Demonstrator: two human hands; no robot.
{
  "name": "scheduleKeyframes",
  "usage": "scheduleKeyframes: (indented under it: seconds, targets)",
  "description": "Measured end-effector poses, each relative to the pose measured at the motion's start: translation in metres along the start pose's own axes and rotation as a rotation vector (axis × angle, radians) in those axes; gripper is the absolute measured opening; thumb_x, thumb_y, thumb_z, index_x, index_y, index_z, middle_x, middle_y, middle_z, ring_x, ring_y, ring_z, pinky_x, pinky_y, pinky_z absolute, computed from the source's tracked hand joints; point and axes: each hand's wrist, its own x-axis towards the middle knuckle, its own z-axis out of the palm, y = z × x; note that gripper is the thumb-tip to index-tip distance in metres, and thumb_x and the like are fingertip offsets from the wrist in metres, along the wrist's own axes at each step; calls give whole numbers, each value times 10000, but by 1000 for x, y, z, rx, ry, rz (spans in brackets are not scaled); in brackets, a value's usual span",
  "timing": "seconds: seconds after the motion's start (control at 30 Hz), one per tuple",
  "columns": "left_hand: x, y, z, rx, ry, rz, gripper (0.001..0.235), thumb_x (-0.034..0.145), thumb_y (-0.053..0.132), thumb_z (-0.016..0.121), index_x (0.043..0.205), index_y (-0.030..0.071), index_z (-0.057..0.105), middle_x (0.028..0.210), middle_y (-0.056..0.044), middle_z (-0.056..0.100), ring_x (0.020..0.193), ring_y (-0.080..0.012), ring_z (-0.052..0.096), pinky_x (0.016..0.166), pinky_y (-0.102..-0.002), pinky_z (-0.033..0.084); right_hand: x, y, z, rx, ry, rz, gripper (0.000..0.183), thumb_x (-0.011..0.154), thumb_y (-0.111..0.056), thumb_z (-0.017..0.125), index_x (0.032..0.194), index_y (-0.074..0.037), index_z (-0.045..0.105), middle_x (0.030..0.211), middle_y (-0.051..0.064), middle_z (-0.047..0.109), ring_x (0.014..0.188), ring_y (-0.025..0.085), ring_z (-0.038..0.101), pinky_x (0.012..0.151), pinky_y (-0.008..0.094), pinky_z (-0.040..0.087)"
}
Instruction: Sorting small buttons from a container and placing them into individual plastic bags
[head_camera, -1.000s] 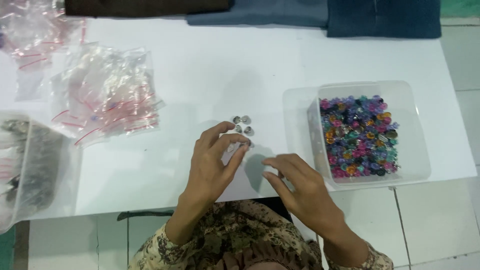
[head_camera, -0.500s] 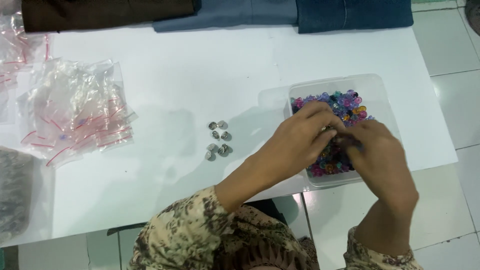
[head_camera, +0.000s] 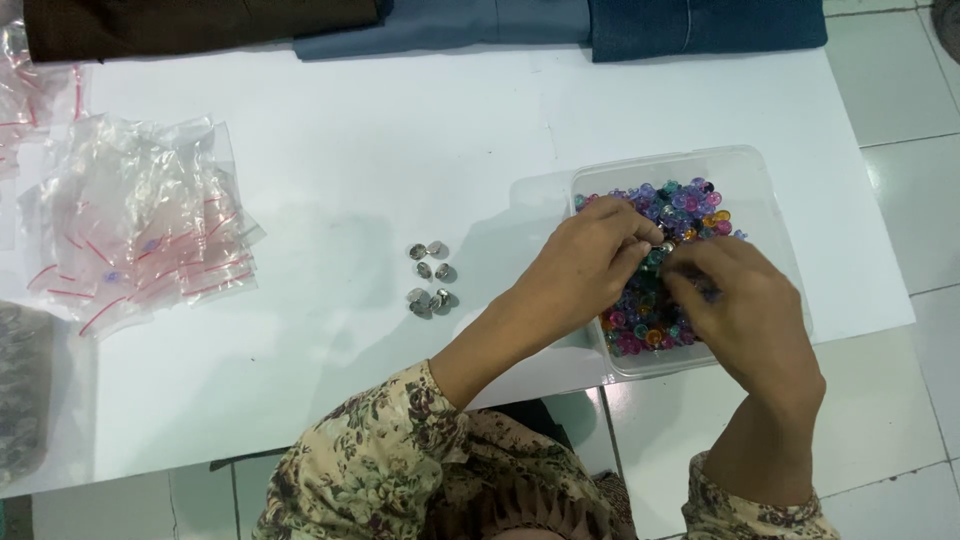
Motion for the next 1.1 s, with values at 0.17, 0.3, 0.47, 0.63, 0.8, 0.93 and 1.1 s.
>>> scheduleKeyframes:
  seconds: [0.17, 0.3, 0.47, 0.63, 0.8, 0.93, 1.1]
  targets:
    - [7, -1, 2, 107, -91, -23, 292, 1029, 180, 488, 1115, 21, 718, 1004, -132, 723, 1039, -284, 631, 857, -416, 510, -3, -6, -2, 109, 254, -290, 130, 979, 50, 754, 1092, -7, 724, 1050, 98, 728, 1016, 239, 665, 903, 351, 543]
    - [9, 3, 1, 116, -214, -125, 381, 1066, 260, 435, 789, 50, 591, 835, -95, 558, 704, -249, 551, 690, -396, 457, -2, -12, -5, 134, 301, -387, 99, 998, 105, 739, 1050, 23, 719, 1007, 118, 718, 979, 255, 654, 885, 349, 540]
    - [12, 9, -10, 69, -222, -170, 256, 1012, 257, 546, 853, 87, 653, 831, -68, 637, 757, -220, 598, 698, -366, 467, -1, -8, -3, 149, 310, -438, 104, 990, 96, 752, 1071, 39, 724, 1059, 161, 722, 1009, 281, 672, 914, 373, 566]
    - [10, 6, -11, 50, -146, -142, 211, 944, 277, 646, 985, 98, 750, 912, -56, 750, 889, -210, 668, 748, -355, 512, 3, -13, -6, 181, 244, -377, 126, 1005, 65, 716, 1116, 6, 713, 1083, 122, 727, 1008, 244, 657, 846, 333, 535]
    - [5, 3, -5, 21, -49, -162, 113, 934, 216, 669, 1000, 128, 696, 943, -48, 726, 883, -199, 683, 813, -357, 532, 19, -8, -2, 111, 44, -123, 258, 1024, -83, 597, 1257, -45, 698, 1163, 102, 721, 1113, 273, 638, 955, 398, 488]
    - [3, 8, -7, -39, -46, -173, 102, 932, 185, 660, 997, 120, 704, 970, -55, 728, 913, -177, 699, 845, -322, 566, 27, 7, 10, 2, -198, -11, 310, 959, -76, 495, 1212, -52, 674, 1196, 116, 666, 1143, 298, 568, 894, 431, 470]
    - [4, 7, -7, -5, -57, -153, 109, 938, 197, 648, 1003, 124, 698, 938, -38, 736, 945, -187, 676, 851, -347, 545, 24, 18, 16, -119, -134, -238, 264, 890, 40, 515, 1090, 41, 687, 1096, 152, 675, 990, 348, 584, 780, 463, 489]
